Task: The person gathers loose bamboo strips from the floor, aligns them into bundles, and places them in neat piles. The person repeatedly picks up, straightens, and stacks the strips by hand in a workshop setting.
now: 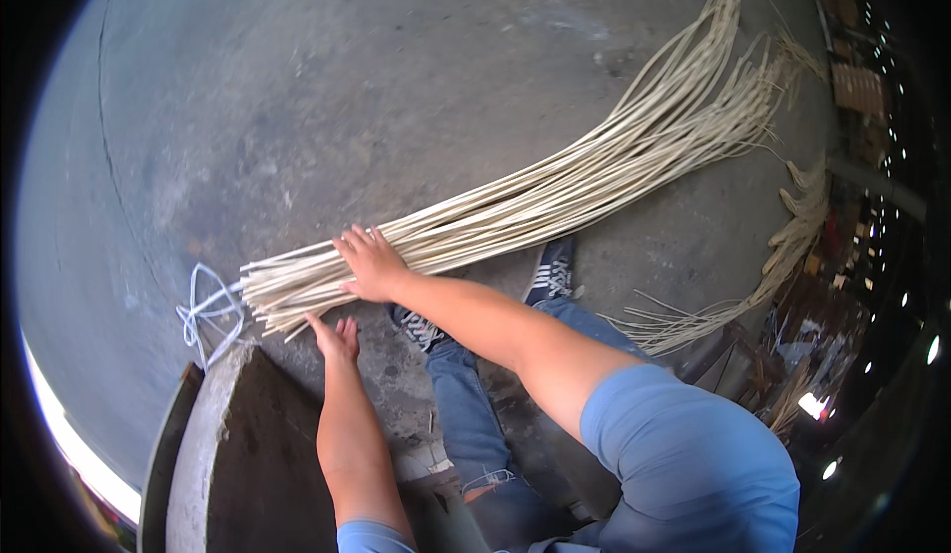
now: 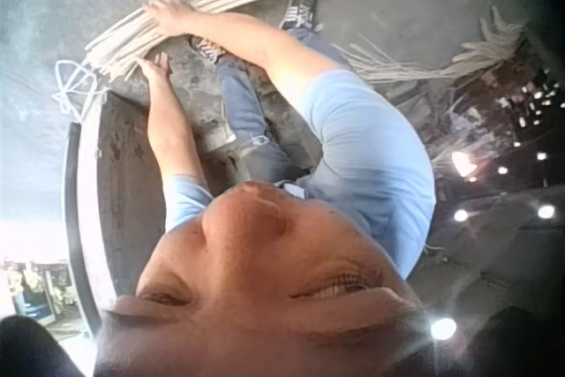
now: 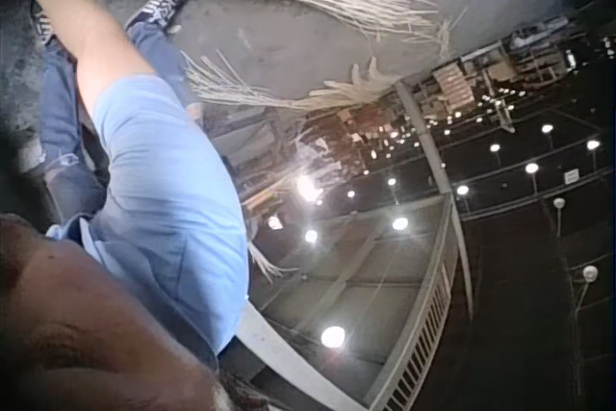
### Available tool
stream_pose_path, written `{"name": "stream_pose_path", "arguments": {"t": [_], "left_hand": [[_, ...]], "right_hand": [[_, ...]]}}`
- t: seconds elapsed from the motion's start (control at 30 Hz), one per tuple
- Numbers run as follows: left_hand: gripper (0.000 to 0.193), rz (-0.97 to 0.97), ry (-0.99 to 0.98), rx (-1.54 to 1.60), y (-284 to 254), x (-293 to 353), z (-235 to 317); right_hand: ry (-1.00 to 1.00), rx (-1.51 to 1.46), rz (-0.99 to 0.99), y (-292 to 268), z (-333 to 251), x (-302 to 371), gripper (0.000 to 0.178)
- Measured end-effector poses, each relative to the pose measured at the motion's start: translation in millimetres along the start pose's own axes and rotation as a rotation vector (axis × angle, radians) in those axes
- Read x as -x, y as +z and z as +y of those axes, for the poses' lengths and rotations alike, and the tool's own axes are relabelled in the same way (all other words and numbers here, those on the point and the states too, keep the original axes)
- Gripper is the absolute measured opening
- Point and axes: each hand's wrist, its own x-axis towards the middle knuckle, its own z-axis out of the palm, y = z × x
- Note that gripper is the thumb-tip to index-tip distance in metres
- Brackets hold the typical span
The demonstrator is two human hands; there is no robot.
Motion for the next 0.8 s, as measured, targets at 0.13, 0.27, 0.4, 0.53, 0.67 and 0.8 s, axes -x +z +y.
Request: {"name": "stream_pose_path", "arguments": {"t": [0.13, 0.27, 0.4, 0.53, 0.67, 0.8], "left_hand": [[0.106, 0.066, 0.076, -0.377, 19.3, 123.9, -31.5], [0.042, -0.257, 0.094, -0.664, 37.9, 259.4, -73.9], [0.033, -0.246, 0.089, -0.979, 43.7, 383.4, -97.0], [0.056, -0.324, 0.291, -1.318, 85.6, 501.8, -90.5], [0.050, -0.473, 0.499, -1.387, 163.7, 598.9, -101.9], [0.043, -0.542, 0.606, -1.474, 224.1, 699.8, -125.2]], "right_hand": [[0.423, -0.326, -0.027, -100.0, 70.4, 125.9, 0.053], [1.038, -0.289, 0.001, -217.1, 179.6, 344.4, 0.053], [1.533, -0.026, -0.034, -345.2, 195.2, 584.9, 0.060], [1.754, -0.267, 0.177, -436.8, 143.3, 731.5, 0.057], [2.075, -0.854, 0.379, -497.7, 103.8, 819.6, 0.050], [1.825, -1.346, 0.645, -507.1, 117.6, 809.7, 0.054]]}}
